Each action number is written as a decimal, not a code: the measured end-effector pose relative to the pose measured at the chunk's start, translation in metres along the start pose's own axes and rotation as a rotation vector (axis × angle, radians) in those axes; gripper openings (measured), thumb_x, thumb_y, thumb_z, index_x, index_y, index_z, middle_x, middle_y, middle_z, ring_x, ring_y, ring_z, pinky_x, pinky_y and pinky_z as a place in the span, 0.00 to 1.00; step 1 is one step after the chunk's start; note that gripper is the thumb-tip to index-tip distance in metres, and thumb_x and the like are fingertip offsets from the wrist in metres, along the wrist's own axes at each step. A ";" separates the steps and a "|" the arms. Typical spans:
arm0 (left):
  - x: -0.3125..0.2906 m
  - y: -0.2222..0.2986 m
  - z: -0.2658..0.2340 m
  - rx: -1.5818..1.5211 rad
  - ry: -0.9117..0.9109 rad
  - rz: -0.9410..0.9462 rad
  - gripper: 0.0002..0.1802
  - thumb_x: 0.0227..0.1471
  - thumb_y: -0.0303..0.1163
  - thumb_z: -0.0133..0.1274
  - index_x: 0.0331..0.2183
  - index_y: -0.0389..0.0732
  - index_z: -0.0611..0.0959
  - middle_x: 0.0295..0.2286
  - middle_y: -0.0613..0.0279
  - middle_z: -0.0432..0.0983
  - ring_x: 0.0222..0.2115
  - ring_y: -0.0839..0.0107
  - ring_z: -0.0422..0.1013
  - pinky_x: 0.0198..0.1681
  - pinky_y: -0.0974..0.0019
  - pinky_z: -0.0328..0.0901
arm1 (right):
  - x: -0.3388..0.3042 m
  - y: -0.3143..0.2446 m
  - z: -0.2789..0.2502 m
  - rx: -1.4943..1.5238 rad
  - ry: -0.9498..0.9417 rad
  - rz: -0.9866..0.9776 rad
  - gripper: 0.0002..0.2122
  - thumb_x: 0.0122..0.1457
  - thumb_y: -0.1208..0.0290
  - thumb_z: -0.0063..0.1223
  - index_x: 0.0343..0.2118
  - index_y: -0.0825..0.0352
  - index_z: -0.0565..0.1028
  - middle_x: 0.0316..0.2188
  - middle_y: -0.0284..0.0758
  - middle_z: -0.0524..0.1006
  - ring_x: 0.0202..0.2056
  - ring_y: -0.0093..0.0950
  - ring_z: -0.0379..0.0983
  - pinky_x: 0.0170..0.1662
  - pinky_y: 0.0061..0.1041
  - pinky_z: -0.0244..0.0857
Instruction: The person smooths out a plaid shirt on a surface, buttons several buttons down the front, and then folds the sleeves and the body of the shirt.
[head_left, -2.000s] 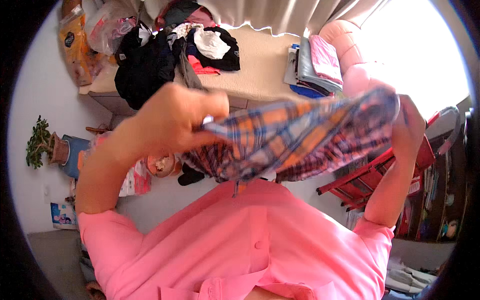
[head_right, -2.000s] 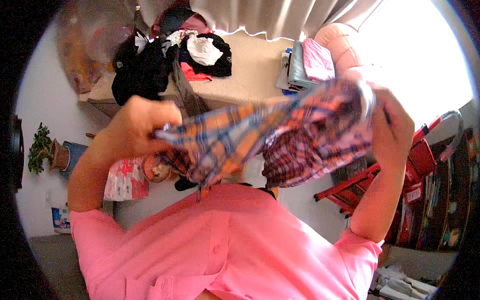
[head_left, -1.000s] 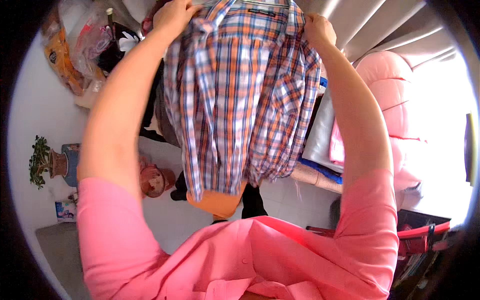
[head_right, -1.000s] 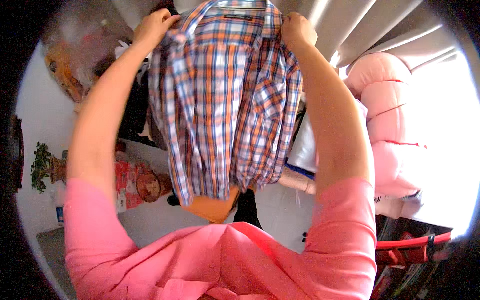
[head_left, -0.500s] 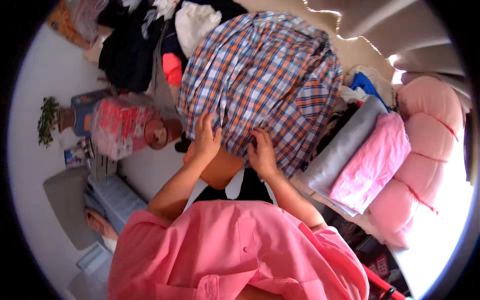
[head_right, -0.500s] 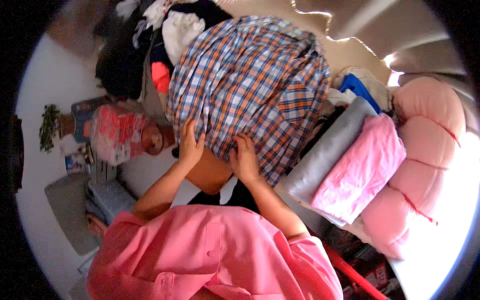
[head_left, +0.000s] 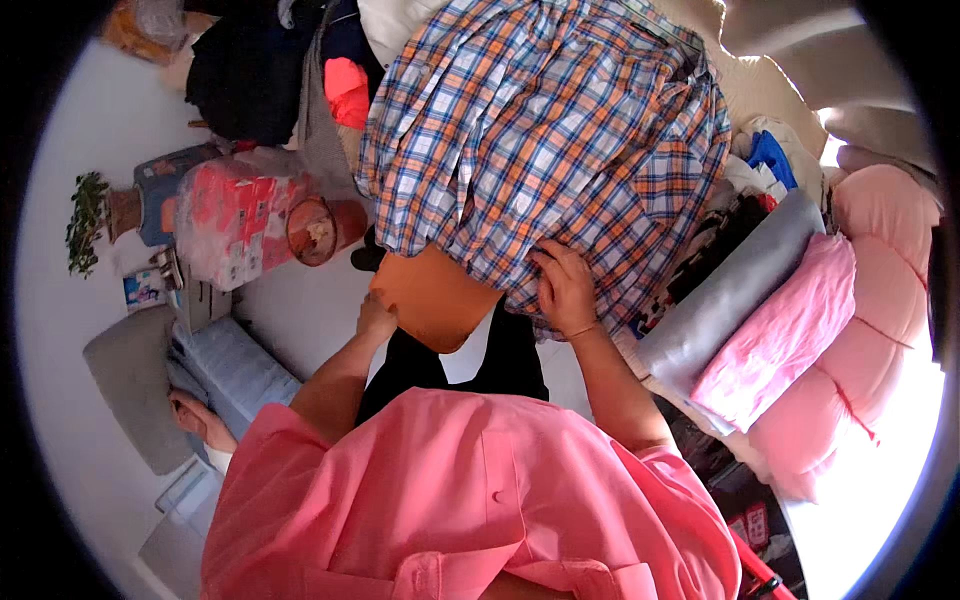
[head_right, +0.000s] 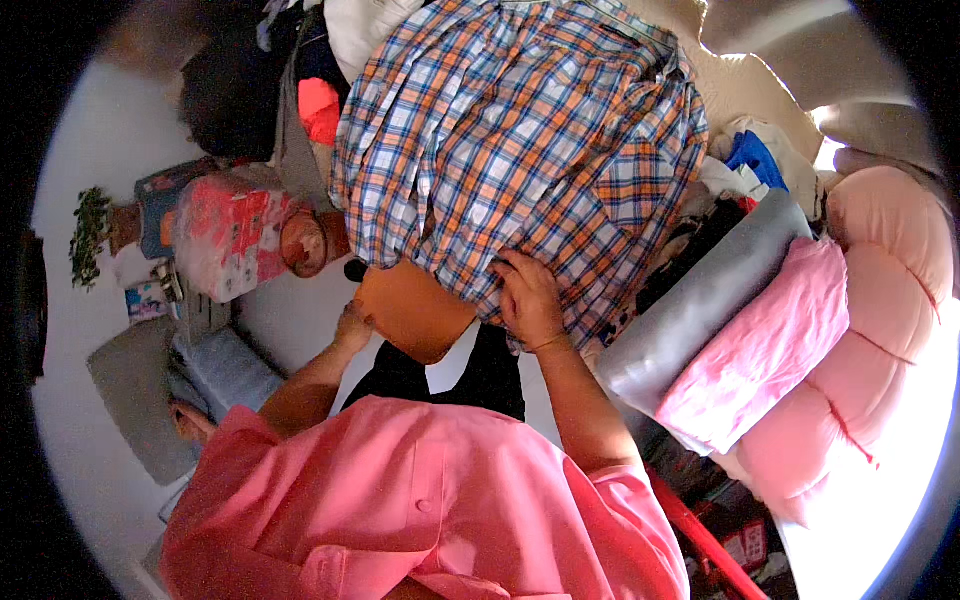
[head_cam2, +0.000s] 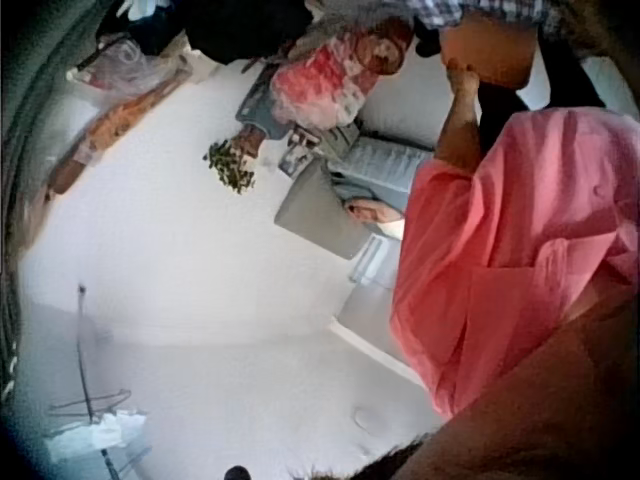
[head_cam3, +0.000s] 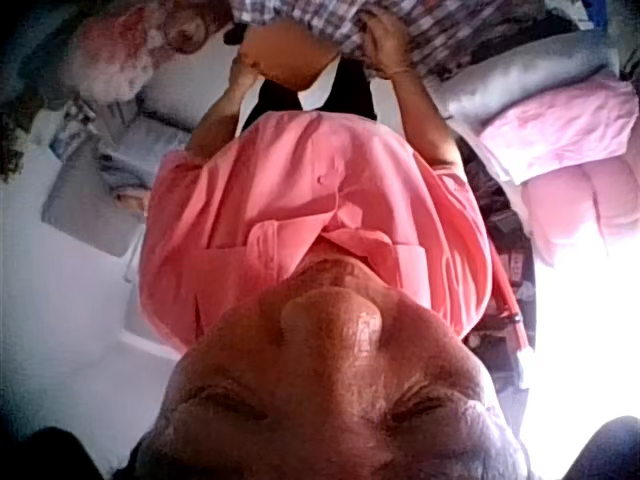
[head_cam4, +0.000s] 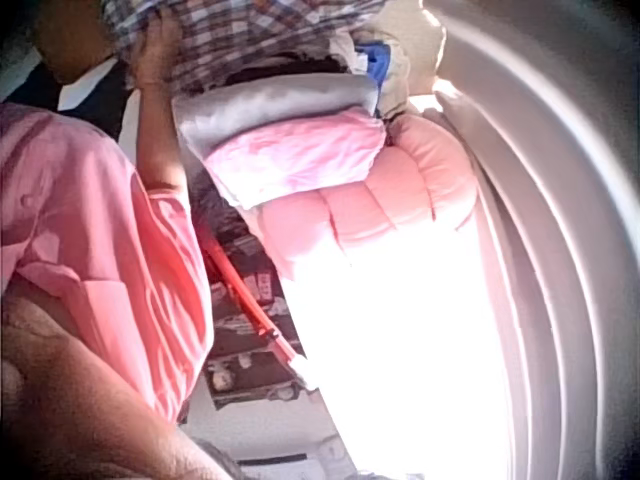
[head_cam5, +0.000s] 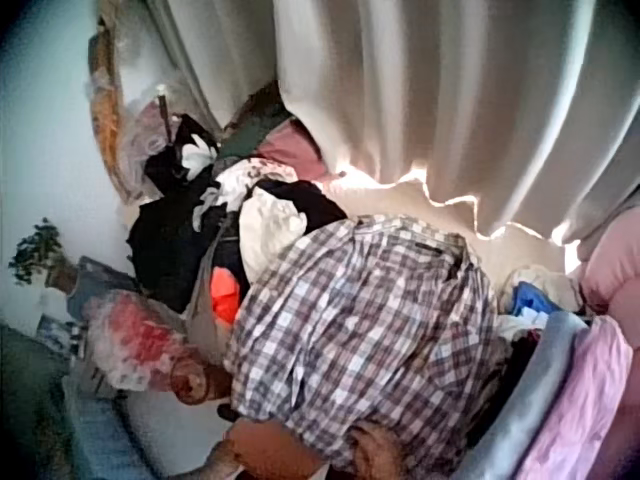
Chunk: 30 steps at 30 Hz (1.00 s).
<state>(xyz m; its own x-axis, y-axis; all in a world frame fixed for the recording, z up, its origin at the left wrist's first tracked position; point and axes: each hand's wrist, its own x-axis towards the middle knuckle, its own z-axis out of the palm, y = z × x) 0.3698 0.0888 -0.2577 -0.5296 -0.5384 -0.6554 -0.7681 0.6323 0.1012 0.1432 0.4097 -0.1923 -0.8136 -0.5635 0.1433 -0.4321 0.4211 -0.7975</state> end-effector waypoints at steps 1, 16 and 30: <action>0.011 -0.006 0.004 0.011 -0.017 -0.004 0.28 0.47 0.38 0.52 0.48 0.36 0.67 0.47 0.45 0.64 0.49 0.50 0.61 0.51 0.55 0.59 | 0.001 0.001 0.001 -0.010 -0.004 0.034 0.16 0.42 0.82 0.47 0.38 0.69 0.74 0.45 0.40 0.71 0.44 0.40 0.67 0.47 0.36 0.62; 0.157 -0.097 0.048 -0.132 -0.275 0.186 0.49 0.43 0.56 0.54 0.55 0.32 0.57 0.55 0.42 0.55 0.55 0.51 0.54 0.58 0.56 0.51 | -0.128 -0.120 0.193 0.076 0.158 0.622 0.08 0.49 0.81 0.48 0.34 0.68 0.71 0.36 0.44 0.73 0.40 0.42 0.69 0.44 0.33 0.64; 0.233 -0.080 0.087 -0.637 -0.420 0.012 0.35 0.50 0.58 0.46 0.50 0.40 0.70 0.43 0.57 0.71 0.42 0.67 0.68 0.42 0.64 0.63 | -0.157 0.122 0.320 1.285 0.451 1.437 0.25 0.61 0.45 0.30 0.46 0.62 0.67 0.48 0.35 0.68 0.46 0.27 0.64 0.50 0.28 0.55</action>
<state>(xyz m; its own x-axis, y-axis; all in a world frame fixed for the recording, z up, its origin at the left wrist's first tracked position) 0.3391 -0.0392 -0.4836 -0.4558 -0.1959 -0.8683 -0.8898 0.1242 0.4391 0.3429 0.3222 -0.5002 -0.3579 -0.0600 -0.9318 0.8358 -0.4656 -0.2910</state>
